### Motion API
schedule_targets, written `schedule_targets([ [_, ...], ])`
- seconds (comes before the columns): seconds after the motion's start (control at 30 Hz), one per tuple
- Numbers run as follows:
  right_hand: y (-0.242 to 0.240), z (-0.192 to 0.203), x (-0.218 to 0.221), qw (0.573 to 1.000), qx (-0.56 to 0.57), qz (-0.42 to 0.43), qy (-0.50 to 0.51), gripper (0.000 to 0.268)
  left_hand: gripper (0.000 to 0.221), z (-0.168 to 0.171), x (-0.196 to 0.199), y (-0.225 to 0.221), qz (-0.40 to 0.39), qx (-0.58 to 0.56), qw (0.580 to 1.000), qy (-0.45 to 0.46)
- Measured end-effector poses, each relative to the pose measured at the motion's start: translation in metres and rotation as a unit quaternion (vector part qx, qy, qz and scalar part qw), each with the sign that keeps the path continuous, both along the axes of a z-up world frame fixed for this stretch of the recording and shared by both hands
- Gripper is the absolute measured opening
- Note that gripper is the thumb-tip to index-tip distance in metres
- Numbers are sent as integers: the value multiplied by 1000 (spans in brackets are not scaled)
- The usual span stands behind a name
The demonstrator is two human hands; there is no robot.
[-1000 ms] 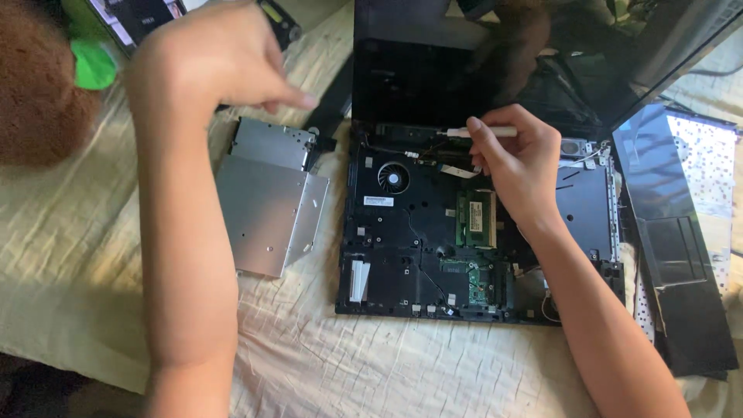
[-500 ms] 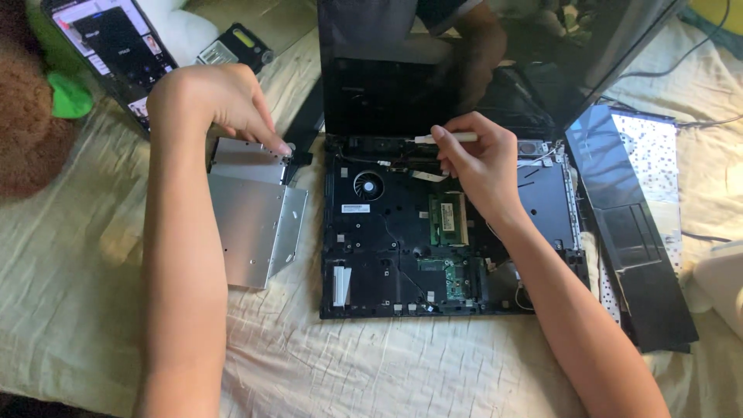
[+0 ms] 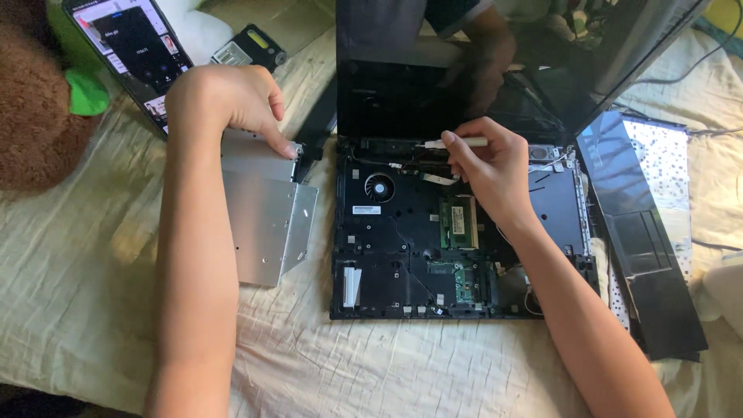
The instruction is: Connecting internal ribbon cables and installing a hardware component into a laptop chassis
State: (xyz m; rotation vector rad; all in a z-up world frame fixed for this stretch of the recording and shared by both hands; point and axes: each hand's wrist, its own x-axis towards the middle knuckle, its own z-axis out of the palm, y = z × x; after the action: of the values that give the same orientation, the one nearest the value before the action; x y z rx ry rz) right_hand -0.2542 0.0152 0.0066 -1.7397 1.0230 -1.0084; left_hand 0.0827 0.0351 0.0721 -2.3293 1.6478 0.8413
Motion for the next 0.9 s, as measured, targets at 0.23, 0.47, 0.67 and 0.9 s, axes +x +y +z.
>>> schedule_targets([
  [0.23, 2, 3, 1, 1000, -6, 0, 13, 15, 33, 47, -28, 29, -16, -32, 999, 1],
  [0.47, -2, -4, -2, 1000, -10, 22, 0, 13, 28, 75, -35, 56, -118, -159, 980, 16],
  [0.67, 0, -1, 0, 1000, -3, 19, 5, 15, 19, 85, -41, 63, -133, -145, 980, 34],
  [0.9, -3, -4, -3, 998, -42, 38, 22, 15, 16, 105, -55, 86, -181, -192, 964, 24],
])
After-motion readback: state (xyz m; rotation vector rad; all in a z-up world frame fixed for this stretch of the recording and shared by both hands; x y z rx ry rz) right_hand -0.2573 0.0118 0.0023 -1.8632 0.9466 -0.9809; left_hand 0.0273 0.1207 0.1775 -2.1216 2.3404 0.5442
